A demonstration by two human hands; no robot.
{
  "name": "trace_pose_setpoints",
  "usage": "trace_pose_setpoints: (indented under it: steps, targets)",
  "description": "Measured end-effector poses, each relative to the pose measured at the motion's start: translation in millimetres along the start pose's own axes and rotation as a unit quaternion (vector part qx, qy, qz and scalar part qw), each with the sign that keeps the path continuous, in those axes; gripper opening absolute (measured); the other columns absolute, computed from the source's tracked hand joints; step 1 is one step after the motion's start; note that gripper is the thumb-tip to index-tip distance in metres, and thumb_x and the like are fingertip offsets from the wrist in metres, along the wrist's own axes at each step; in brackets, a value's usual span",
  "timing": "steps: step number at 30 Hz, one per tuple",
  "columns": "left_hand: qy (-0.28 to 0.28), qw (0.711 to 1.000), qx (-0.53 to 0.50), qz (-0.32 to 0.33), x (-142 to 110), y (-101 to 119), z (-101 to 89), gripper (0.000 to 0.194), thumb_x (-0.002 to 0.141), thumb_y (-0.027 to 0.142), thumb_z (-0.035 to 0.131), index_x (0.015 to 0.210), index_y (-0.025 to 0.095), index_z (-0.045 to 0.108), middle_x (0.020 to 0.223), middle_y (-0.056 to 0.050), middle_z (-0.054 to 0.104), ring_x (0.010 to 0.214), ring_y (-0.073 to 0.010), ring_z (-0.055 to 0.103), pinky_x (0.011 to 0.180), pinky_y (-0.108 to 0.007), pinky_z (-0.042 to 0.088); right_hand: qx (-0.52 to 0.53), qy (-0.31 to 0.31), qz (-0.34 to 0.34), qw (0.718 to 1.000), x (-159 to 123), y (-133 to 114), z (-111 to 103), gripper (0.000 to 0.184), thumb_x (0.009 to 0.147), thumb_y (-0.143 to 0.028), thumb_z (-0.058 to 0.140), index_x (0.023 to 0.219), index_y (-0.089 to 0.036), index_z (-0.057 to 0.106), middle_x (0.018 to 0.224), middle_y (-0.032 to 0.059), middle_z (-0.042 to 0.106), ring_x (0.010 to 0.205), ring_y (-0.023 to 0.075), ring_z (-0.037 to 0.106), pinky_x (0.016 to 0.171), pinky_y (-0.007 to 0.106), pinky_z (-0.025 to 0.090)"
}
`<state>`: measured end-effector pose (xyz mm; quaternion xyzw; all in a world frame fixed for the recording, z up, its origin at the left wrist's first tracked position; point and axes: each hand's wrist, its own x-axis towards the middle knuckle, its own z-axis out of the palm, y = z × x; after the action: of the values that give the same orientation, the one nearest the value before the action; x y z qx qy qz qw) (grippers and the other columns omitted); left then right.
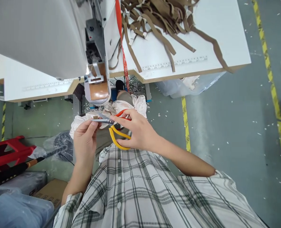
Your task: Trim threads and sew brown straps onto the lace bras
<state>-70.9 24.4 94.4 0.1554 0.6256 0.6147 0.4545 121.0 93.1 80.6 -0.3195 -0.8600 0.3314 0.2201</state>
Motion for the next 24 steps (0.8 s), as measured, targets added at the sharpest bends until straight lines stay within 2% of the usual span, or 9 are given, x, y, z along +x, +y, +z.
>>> trace_pose_setpoints:
  steps: [8,12,15,18,24]
  targets:
    - [-0.019,1.000,0.014,0.014,2.1,-2.1,-2.5,0.014,0.076,0.031,0.084,0.087,0.022,0.081,0.093,-0.002,0.080,0.089,-0.0168,0.073,0.087,-0.029,0.057,0.009,0.000,-0.004,1.000,2.4,1.6,-5.1,0.075,0.073,-0.035,0.079,0.143,-0.033,0.055,0.118,0.0096,0.055,0.099,0.0247,0.058,0.079,0.041,0.056]
    - [-0.039,0.998,0.035,0.028,0.6,-2.7,-1.4,0.011,0.080,0.027,0.080,0.089,0.022,0.081,0.093,-0.002,0.080,0.090,-0.0166,0.073,0.087,-0.028,0.057,0.015,0.017,0.027,0.999,4.5,4.7,-4.3,0.061,0.076,-0.035,0.077,0.136,-0.031,0.063,0.111,0.0086,0.056,0.092,0.0221,0.059,0.077,0.038,0.055]
    - [-0.026,0.998,0.044,0.047,-0.4,-5.6,0.5,0.008,0.080,0.025,0.079,0.087,0.023,0.081,0.090,-0.001,0.080,0.086,-0.0157,0.072,0.086,-0.027,0.057,0.027,0.047,0.051,0.997,8.0,6.9,1.4,0.053,0.077,-0.035,0.076,0.129,-0.029,0.069,0.108,0.0077,0.057,0.092,0.0209,0.061,0.079,0.037,0.055]
    - [-0.012,0.997,0.058,0.056,-0.9,-8.7,2.7,0.007,0.080,0.025,0.078,0.086,0.023,0.080,0.090,0.000,0.079,0.087,-0.0162,0.072,0.086,-0.027,0.056,0.045,0.064,0.059,0.995,13.2,6.0,8.0,0.052,0.075,-0.034,0.078,0.127,-0.030,0.070,0.110,0.0075,0.058,0.094,0.0218,0.061,0.082,0.038,0.055]
    - [-0.018,0.998,0.051,0.036,-3.8,-11.1,4.7,0.006,0.081,0.027,0.078,0.085,0.023,0.080,0.089,0.000,0.078,0.087,-0.0150,0.070,0.088,-0.027,0.055,0.061,0.074,0.054,0.994,16.6,4.0,11.5,0.051,0.075,-0.035,0.078,0.125,-0.028,0.072,0.108,0.0077,0.058,0.092,0.0212,0.061,0.080,0.037,0.054]
